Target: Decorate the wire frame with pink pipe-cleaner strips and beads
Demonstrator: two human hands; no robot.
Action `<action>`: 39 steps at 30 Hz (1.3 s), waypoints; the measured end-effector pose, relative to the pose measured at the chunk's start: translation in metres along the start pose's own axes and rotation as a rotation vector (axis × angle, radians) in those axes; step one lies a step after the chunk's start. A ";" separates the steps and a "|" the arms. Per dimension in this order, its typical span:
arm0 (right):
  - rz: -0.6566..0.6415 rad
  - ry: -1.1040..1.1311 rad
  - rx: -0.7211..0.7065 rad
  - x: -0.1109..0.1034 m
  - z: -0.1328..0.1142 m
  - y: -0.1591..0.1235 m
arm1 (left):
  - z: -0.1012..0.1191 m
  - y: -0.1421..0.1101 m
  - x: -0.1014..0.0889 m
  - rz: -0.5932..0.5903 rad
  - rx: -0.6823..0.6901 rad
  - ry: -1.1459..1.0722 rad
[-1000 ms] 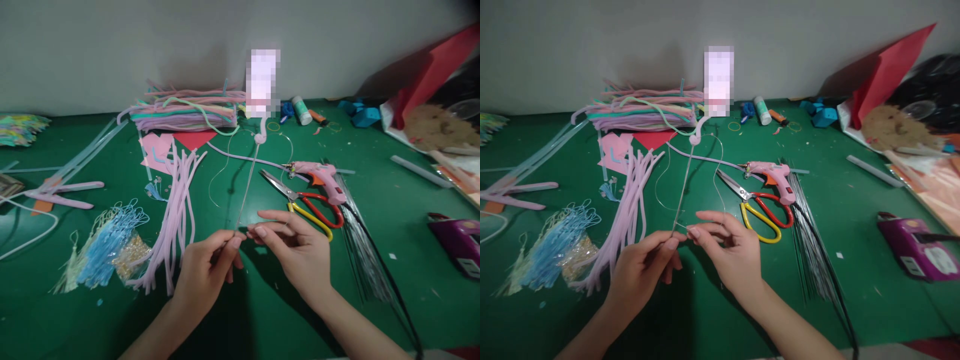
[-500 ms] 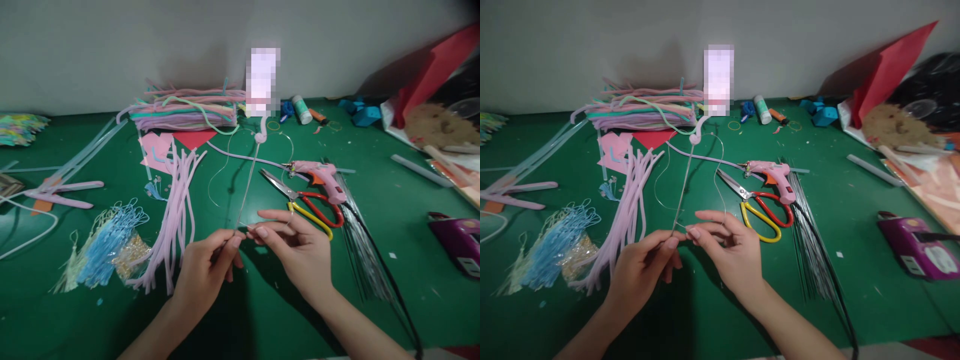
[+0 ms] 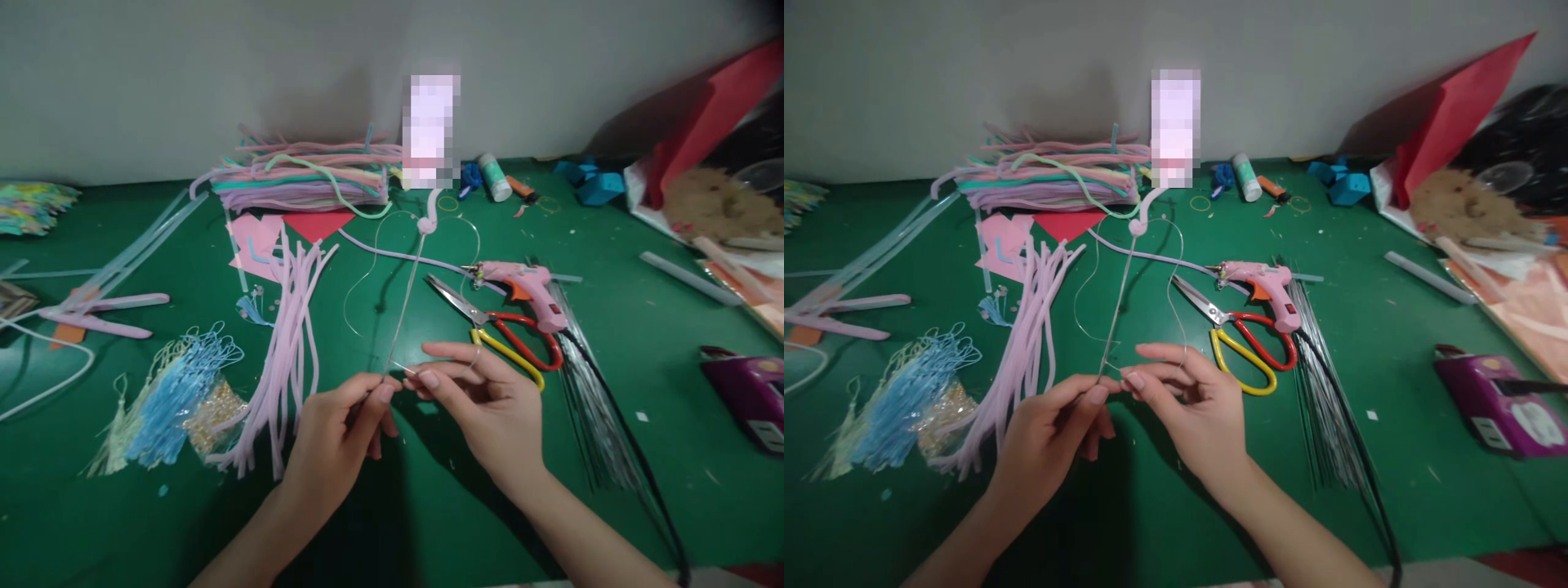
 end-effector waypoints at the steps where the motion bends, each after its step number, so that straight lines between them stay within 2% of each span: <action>1: -0.001 -0.001 -0.002 0.000 0.000 0.000 | 0.000 0.000 0.000 -0.001 0.002 -0.002; 39: 0.006 -0.053 -0.014 -0.001 0.000 0.000 | -0.001 -0.001 0.001 -0.001 0.024 0.003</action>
Point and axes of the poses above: each hand's wrist, its own y-axis towards the middle knuckle, its own x-axis out of the palm, z = x × y, the point moved 9 cm from there along y, towards the middle knuckle, and after that the axes turned 1 degree about -y, right-handed, at the moved point
